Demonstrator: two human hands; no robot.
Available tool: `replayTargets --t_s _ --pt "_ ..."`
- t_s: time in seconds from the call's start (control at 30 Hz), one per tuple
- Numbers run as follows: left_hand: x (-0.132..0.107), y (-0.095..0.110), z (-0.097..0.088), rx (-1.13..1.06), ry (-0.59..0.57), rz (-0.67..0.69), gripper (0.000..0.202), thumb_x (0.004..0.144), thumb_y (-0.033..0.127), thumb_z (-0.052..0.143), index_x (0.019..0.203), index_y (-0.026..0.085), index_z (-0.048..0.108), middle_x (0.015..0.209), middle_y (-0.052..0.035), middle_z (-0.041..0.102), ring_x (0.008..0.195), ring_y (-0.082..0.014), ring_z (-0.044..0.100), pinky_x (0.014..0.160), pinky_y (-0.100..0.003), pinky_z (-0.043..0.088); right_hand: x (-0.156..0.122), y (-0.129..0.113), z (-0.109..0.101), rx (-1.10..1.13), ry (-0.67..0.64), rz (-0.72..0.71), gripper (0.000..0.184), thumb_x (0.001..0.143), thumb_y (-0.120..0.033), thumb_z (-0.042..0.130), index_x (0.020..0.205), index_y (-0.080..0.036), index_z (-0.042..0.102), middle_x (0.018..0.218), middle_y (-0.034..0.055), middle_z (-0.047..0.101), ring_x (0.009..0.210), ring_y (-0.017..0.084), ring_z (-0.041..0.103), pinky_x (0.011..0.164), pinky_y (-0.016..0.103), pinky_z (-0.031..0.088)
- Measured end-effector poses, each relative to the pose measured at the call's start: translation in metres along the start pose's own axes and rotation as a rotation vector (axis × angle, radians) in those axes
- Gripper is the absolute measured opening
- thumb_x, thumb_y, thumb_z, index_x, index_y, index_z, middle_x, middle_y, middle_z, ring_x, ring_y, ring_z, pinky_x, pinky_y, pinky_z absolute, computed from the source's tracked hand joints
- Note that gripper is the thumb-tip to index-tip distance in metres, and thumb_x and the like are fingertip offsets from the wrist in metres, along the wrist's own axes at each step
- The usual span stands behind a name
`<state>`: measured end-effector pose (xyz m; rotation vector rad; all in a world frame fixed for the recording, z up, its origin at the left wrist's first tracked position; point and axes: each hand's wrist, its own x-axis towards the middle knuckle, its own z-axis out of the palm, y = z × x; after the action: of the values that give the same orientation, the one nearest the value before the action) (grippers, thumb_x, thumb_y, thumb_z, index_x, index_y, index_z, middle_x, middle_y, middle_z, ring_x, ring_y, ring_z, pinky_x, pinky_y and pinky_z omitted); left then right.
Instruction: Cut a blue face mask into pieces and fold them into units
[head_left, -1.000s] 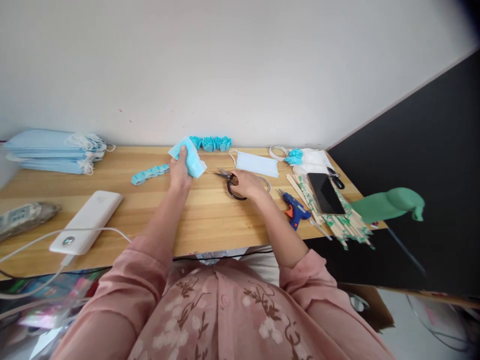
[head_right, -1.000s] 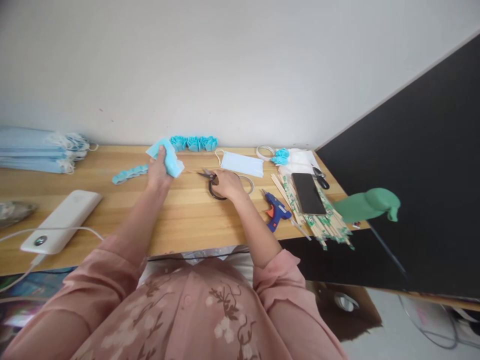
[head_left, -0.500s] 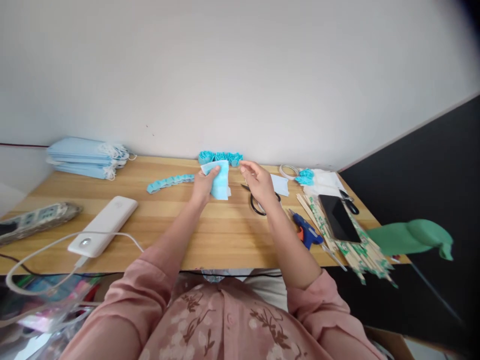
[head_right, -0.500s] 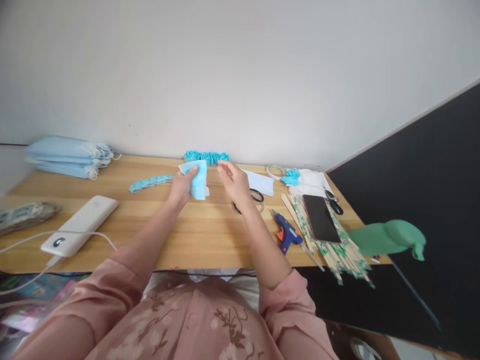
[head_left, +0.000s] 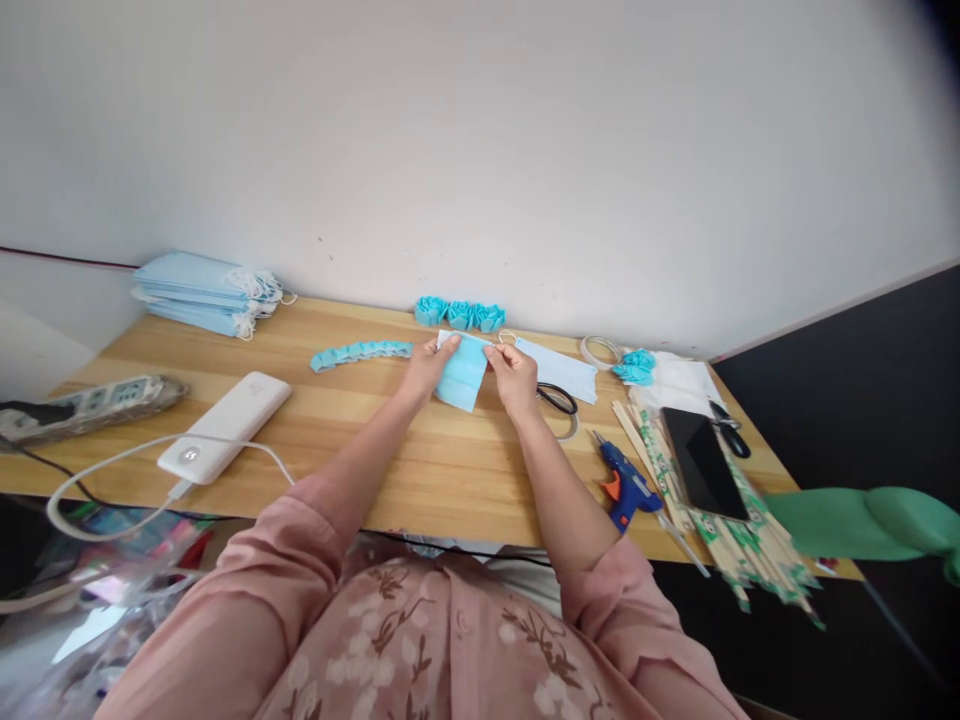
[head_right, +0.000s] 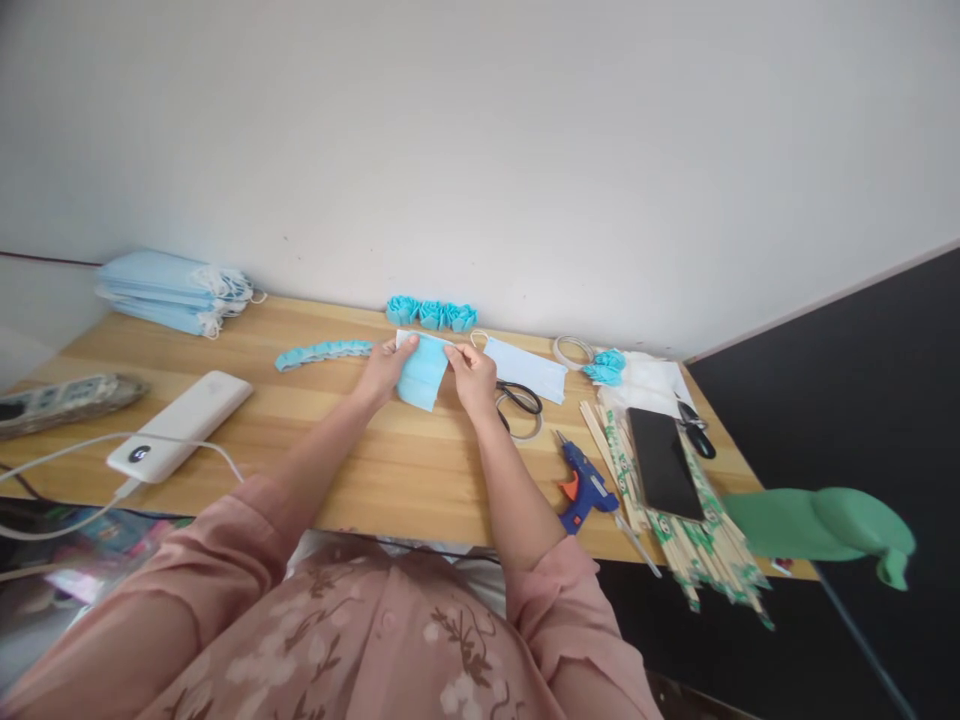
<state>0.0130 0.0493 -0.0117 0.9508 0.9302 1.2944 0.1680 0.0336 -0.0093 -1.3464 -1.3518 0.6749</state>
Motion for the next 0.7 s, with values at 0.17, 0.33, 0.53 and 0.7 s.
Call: replayTargets --t_s 0.17,0.33,0.53,0.7 --pt "0.008 0.008 -0.008 0.058 0.114 0.064 0.045 0.07 0.059 0.077 0.072 0.015 0.068 0.063 -0.0041 0.067 0.057 -0.0169 0.06 0.054 -0.025 0.044 0.007 0.003 -0.004 0.178 0.161 0.084 0.035 0.078 -0.054 0.06 0.072 -0.02 0.059 0.064 -0.0035 0.054 0.059 0.013 0.05 0.06 0.025 0.047" --pt "0.023 0.043 -0.035 0.534 -0.059 -0.041 0.031 0.063 0.042 0.086 0.056 0.018 0.068 0.05 -0.0038 0.063 0.043 -0.0173 0.054 0.048 -0.026 0.04 0.012 -0.002 -0.012 0.314 0.27 0.117 0.031 0.074 -0.051 0.062 0.076 -0.02 0.057 0.065 -0.0049 0.05 0.055 0.01 0.042 0.048 0.022 0.042" --pt "0.003 0.075 -0.069 0.906 -0.415 -0.052 0.028 0.05 0.044 0.091 0.056 0.023 0.073 0.056 -0.0037 0.069 0.043 -0.0172 0.057 0.043 -0.024 0.037 0.01 -0.011 -0.015 0.286 0.266 0.075 0.033 0.077 -0.053 0.062 0.075 -0.021 0.054 0.063 -0.0059 0.049 0.051 0.008 0.042 0.047 0.021 0.041" --pt "-0.018 0.063 -0.044 0.339 -0.393 -0.117 0.063 0.074 0.074 0.064 0.098 0.018 0.079 0.107 -0.0172 0.076 0.095 -0.029 0.072 0.077 -0.033 0.056 -0.002 -0.025 -0.012 0.207 0.132 -0.102 0.027 0.082 -0.049 0.059 0.082 -0.022 0.06 0.071 -0.0011 0.064 0.067 0.015 0.061 0.068 0.029 0.054"
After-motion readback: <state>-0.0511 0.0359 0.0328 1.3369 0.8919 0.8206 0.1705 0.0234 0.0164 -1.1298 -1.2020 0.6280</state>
